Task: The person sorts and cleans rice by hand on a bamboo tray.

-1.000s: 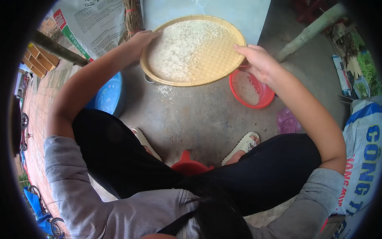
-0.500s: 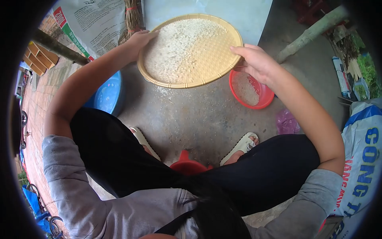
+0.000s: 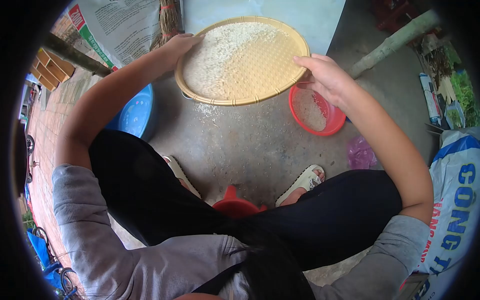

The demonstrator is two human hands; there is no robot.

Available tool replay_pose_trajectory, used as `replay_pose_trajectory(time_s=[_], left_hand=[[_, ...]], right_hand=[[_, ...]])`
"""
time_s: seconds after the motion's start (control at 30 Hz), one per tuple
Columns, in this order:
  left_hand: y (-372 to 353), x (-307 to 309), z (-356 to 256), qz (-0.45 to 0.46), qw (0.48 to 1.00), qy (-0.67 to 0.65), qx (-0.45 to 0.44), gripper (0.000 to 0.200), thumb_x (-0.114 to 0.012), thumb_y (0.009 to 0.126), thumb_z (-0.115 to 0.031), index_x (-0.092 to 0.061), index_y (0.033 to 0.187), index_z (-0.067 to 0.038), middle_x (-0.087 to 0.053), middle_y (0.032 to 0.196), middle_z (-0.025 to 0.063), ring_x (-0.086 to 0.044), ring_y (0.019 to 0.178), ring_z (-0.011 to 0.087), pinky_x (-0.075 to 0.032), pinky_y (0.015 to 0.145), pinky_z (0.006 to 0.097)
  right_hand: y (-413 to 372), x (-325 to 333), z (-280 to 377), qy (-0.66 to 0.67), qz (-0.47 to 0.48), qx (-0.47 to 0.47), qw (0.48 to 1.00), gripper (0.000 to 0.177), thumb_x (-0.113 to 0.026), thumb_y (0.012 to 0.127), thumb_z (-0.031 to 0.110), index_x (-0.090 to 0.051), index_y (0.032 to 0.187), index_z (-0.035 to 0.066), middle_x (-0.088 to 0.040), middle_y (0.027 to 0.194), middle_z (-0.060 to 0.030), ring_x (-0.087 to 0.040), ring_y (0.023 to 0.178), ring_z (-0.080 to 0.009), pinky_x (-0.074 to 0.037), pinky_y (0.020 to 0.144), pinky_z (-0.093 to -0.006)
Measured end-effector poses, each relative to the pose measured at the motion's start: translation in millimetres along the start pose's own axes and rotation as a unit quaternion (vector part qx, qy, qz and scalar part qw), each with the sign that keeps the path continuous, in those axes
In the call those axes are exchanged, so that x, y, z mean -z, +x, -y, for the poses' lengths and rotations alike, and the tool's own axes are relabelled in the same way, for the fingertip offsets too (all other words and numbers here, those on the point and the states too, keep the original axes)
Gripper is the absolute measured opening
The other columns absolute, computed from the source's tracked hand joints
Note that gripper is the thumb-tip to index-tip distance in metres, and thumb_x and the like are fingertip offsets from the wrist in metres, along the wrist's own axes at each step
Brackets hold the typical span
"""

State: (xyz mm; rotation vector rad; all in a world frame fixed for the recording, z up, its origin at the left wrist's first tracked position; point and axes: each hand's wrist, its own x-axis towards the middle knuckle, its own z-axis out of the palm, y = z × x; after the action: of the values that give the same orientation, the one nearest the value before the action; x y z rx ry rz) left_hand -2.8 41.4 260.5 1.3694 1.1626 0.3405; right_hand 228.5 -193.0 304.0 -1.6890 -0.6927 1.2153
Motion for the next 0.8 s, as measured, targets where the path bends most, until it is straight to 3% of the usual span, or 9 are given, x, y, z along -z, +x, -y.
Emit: replay_pose_trajectory(time_s=[0.1,0.17,0.23,0.37,0.4,0.5,0.63,0.73,0.8], left_hand=[[0.8,-9.9,2.0,-0.022,0.999,-0.003,-0.028,0.031,-0.052,0.092,-0.022,-0.054,0.114,0.0,-0.063,0.09,0.0121,-0.065,0.07,0.0208,-0.057,0.067,0.0347],[-21.7,-39.7,-2.4,-0.049,0.998,-0.031,-0.037,0.027,-0.053,0.091,-0.022,-0.058,0.107,0.0,-0.062,0.081,0.0089,-0.06,0.061,0.0168,-0.053,0.055,0.0305],[-32.1,-58.4,-0.2,-0.02,0.999,0.011,-0.044,0.031,-0.054,0.089,-0.025,-0.056,0.112,-0.003,-0.055,0.077,0.0053,-0.041,0.05,0.0119,-0.037,0.046,0.0259],[-20.6,-29.6,-3.6,-0.019,1.0,0.013,0.009,0.032,-0.056,0.09,-0.024,-0.056,0.111,0.0,-0.061,0.08,0.0124,-0.059,0.054,0.0181,-0.052,0.048,0.0297],[-10.2,-10.2,-4.9,0.03,0.999,0.008,0.03,0.035,-0.056,0.089,-0.021,-0.053,0.116,0.001,-0.061,0.096,0.0155,-0.065,0.072,0.0257,-0.057,0.069,0.0354],[-9.1,2.7,-7.2,-0.009,0.998,-0.059,0.022,0.03,-0.056,0.089,-0.02,-0.055,0.112,-0.001,-0.062,0.094,0.0147,-0.065,0.076,0.0272,-0.056,0.071,0.0437],[-26.9,-32.8,-1.4,-0.02,0.999,-0.003,-0.042,0.021,-0.056,0.087,-0.015,-0.059,0.103,-0.002,-0.059,0.081,0.0079,-0.058,0.059,0.0171,-0.051,0.05,0.0305],[-35.9,-43.6,-0.7,0.004,0.999,-0.034,0.004,0.018,-0.062,0.085,-0.017,-0.06,0.097,-0.003,-0.053,0.072,0.0049,-0.046,0.049,0.0135,-0.043,0.043,0.0274],[-17.9,-17.4,0.1,0.03,0.999,-0.03,0.024,0.029,-0.06,0.088,-0.019,-0.056,0.104,0.004,-0.06,0.081,0.0121,-0.06,0.061,0.0201,-0.053,0.052,0.0297]], right_hand=[[16.6,19.5,-4.5,0.034,-0.003,0.006,0.999,0.029,-0.05,0.092,0.02,-0.052,0.111,-0.003,-0.06,0.107,-0.0122,-0.059,0.098,-0.0211,-0.047,0.09,-0.0367],[37.2,48.6,-14.0,0.037,-0.038,0.008,0.999,0.029,-0.048,0.093,0.019,-0.052,0.111,-0.003,-0.06,0.108,-0.0129,-0.059,0.099,-0.0215,-0.047,0.09,-0.0367],[47.9,65.3,-22.9,0.09,-0.089,-0.111,0.986,0.03,-0.047,0.093,0.019,-0.051,0.112,-0.004,-0.059,0.11,-0.0139,-0.059,0.101,-0.0223,-0.047,0.09,-0.0365],[21.9,29.6,-15.5,0.011,-0.07,-0.025,0.997,0.031,-0.049,0.092,0.017,-0.049,0.116,-0.003,-0.058,0.113,-0.0136,-0.059,0.102,-0.0226,-0.047,0.091,-0.0395],[18.7,22.8,-14.4,0.024,-0.008,-0.012,1.0,0.03,-0.051,0.091,0.017,-0.049,0.116,0.0,-0.059,0.112,-0.0122,-0.059,0.101,-0.0221,-0.046,0.091,-0.0401],[4.3,5.3,-4.5,0.033,0.072,-0.022,0.997,0.03,-0.053,0.091,0.017,-0.05,0.116,0.001,-0.059,0.112,-0.0105,-0.059,0.101,-0.021,-0.045,0.093,-0.0387],[31.4,54.3,-18.5,-0.075,0.017,-0.076,0.994,0.028,-0.051,0.091,0.02,-0.051,0.112,0.001,-0.059,0.109,-0.0107,-0.06,0.097,-0.0206,-0.046,0.089,-0.036],[35.4,49.9,-30.7,-0.129,-0.036,-0.091,0.987,0.024,-0.051,0.091,0.019,-0.052,0.107,0.002,-0.06,0.107,-0.0109,-0.059,0.098,-0.0205,-0.045,0.09,-0.0364],[28.5,37.5,-27.5,-0.113,-0.01,-0.077,0.991,0.022,-0.052,0.091,0.019,-0.052,0.105,0.002,-0.06,0.106,-0.0111,-0.059,0.097,-0.0204,-0.045,0.089,-0.0369]])
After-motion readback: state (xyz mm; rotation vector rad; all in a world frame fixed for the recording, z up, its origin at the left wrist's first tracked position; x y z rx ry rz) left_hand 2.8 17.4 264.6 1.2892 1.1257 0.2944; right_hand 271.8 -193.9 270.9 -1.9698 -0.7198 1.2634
